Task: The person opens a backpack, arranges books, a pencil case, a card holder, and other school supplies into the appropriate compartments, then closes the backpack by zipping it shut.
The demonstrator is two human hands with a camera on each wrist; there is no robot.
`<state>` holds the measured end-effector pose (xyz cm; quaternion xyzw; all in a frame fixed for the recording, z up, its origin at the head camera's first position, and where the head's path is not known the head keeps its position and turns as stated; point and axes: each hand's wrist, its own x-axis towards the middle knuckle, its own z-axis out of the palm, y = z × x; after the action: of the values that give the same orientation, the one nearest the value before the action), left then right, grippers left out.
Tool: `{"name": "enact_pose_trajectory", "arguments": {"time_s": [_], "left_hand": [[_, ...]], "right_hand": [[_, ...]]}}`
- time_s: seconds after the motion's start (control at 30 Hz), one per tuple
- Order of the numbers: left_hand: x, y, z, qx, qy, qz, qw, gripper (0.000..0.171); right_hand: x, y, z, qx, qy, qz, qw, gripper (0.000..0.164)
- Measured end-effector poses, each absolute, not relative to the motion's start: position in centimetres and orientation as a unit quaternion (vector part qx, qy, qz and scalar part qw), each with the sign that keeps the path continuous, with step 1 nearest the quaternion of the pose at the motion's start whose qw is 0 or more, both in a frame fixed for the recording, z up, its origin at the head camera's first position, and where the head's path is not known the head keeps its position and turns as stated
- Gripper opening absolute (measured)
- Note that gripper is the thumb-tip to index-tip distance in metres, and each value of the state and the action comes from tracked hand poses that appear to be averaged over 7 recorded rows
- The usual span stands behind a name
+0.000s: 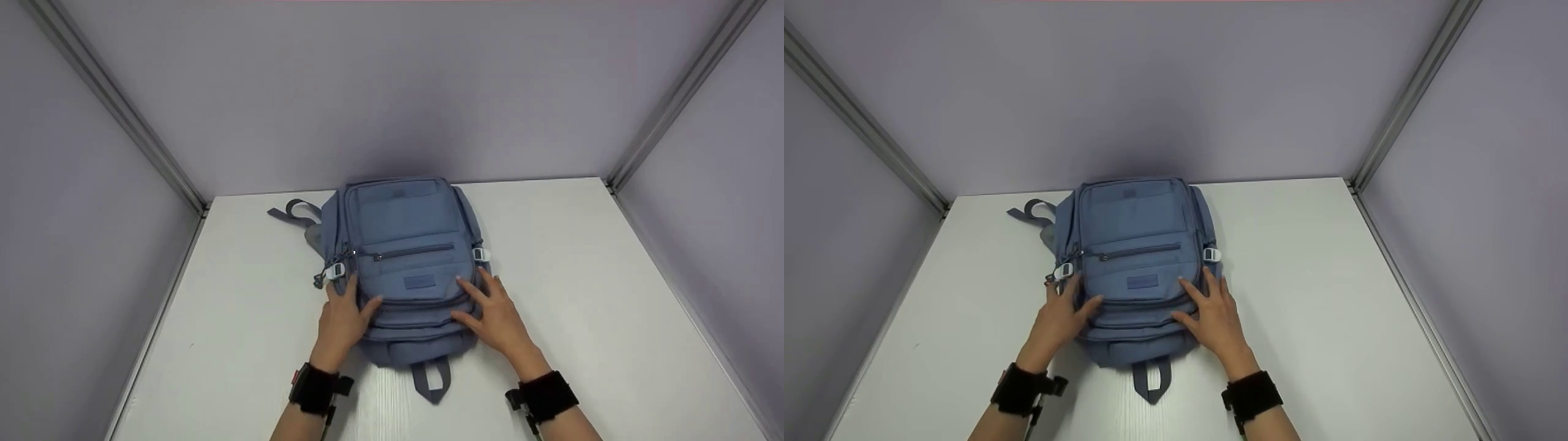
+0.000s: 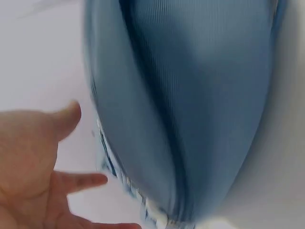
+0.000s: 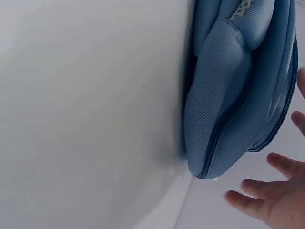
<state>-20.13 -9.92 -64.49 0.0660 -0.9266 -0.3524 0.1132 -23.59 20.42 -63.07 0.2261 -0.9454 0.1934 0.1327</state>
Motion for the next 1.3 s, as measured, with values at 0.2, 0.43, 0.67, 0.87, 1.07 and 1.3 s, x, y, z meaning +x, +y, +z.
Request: {"name": "enact_pose_trajectory", "arguments": {"time_s": [0.2, 0.43, 0.67, 0.87, 1.07, 1.3], "left_hand": [[-19.7, -8.2, -66.0, 0.016, -0.934, -0.348, 0.077, 0.086], [-20.9, -8.8, -66.5, -0.005, -0.935, -0.351, 0.059, 0.083], [-22.4, -9.1, -66.5, -0.016, -0.935, -0.35, 0.06, 0.082], [-23.9, -9.4, -66.8, -0.016, -0.934, -0.35, 0.073, 0.08], [-24.8, -9.6, -66.9, -0.012, -0.936, -0.344, 0.078, 0.081], [-25.1, -9.7, -66.7, -0.002, -0.936, -0.344, 0.076, 0.08]], "right_hand": [[-23.2, 20.3, -63.5, 0.176, -0.962, 0.206, 0.033, 0.079], [-23.4, 19.9, -63.7, 0.171, -0.962, 0.212, 0.016, 0.078], [-24.4, 19.8, -63.5, 0.164, -0.964, 0.208, 0.011, 0.078], [-25.8, 19.3, -63.0, 0.16, -0.965, 0.207, -0.003, 0.079], [-26.7, 19.0, -62.7, 0.158, -0.965, 0.21, -0.014, 0.08], [-27.1, 18.6, -62.3, 0.159, -0.969, 0.187, -0.01, 0.079]]}}
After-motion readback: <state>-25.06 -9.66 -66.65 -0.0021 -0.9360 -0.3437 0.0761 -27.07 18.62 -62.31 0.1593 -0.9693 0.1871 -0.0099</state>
